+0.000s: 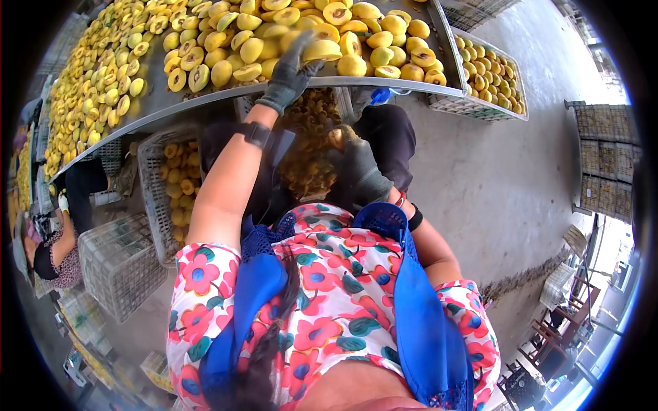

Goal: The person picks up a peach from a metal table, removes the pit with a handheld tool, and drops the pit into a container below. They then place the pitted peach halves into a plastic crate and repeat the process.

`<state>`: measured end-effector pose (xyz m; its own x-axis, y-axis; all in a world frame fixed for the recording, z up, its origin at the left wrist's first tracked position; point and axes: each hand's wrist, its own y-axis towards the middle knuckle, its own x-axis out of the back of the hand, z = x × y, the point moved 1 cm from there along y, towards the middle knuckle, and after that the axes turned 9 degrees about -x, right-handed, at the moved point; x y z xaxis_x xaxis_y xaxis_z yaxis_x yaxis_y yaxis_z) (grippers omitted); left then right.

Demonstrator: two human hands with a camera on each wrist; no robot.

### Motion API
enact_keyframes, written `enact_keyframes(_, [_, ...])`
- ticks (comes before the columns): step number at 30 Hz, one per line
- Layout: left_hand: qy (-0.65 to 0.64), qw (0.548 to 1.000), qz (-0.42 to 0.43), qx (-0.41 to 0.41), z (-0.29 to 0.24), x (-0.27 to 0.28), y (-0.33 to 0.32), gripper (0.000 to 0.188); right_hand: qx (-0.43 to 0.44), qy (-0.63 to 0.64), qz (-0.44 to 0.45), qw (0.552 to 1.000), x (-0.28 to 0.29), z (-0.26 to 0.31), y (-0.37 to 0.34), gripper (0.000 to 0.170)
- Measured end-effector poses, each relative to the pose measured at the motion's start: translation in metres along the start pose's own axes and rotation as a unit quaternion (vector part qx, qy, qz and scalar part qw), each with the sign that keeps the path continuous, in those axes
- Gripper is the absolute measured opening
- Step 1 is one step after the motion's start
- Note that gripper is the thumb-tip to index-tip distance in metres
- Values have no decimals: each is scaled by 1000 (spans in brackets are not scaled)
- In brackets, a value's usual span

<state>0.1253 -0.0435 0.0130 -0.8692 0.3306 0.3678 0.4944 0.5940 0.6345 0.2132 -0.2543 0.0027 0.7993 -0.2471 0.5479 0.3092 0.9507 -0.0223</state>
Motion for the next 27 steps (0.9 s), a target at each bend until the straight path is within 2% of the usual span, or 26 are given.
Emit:
enact_keyframes(1, [-56, 998, -6, 25, -13, 5, -3, 63, 7, 7, -11, 1000, 2, 2, 2, 37])
enact_keyframes(2, [-112, 992, -13, 50, -23, 9, -6, 63, -53, 56, 23, 997, 9, 12, 4, 32])
enact_keyframes(3, [-167, 983, -20, 75, -35, 15, -10, 63, -76, 140, 16, 987, 8, 15, 6, 29])
enact_keyframes(5, [-145, 986, -23, 79, -58, 27, -23, 58, -122, 303, 6, 945, 4, 18, 17, 24])
enact_keyframes(8, [-108, 993, -39, 26, -83, 32, -38, 49, -54, 379, -14, 924, 5, 31, 30, 25])
enact_keyframes(10, [-23, 1000, 6, -6, -95, 38, -45, 48, -22, 409, -7, 912, 10, 48, 32, 29])
enact_keyframes(11, [18, 999, 29, -21, -100, 40, -49, 48, 0, 402, -14, 916, 9, 52, 32, 30])
enact_keyframes(12, [-3, 999, 35, 7, -105, 39, -53, 54, 22, 395, -21, 918, 8, 54, 35, 30])
enact_keyframes(14, [-7, 999, 24, -31, -110, 40, -55, 55, 63, 375, -38, 924, 7, 51, 39, 32])
enact_keyframes(15, [-8, 999, 17, -49, -112, 40, -55, 55, 58, 337, -40, 939, 11, 51, 41, 34])
enact_keyframes(18, [3, 997, 76, 23, -123, 48, -58, 54, 88, 169, -71, 979, 26, 64, 37, 41])
enact_keyframes(21, [-88, 993, 8, 75, -128, 47, -60, 51, 183, 71, -120, 973, 28, 72, 38, 42])
enact_keyframes(22, [-145, 984, -29, 100, -126, 46, -60, 50, 156, 70, -134, 976, 29, 73, 38, 38])
enact_keyframes(24, [-258, 949, -103, 151, -126, 46, -64, 48, 111, 142, -86, 980, 28, 77, 29, 35])
enact_keyframes(25, [-255, 949, -108, 153, -130, 49, -64, 51, 88, 177, -62, 978, 27, 79, 26, 33])
enact_keyframes(26, [-253, 948, -112, 155, -136, 53, -63, 53, 121, 156, -54, 979, 26, 81, 23, 27])
enact_keyframes(27, [-251, 948, -115, 158, -141, 55, -62, 56, 96, 135, -31, 986, 23, 81, 21, 25])
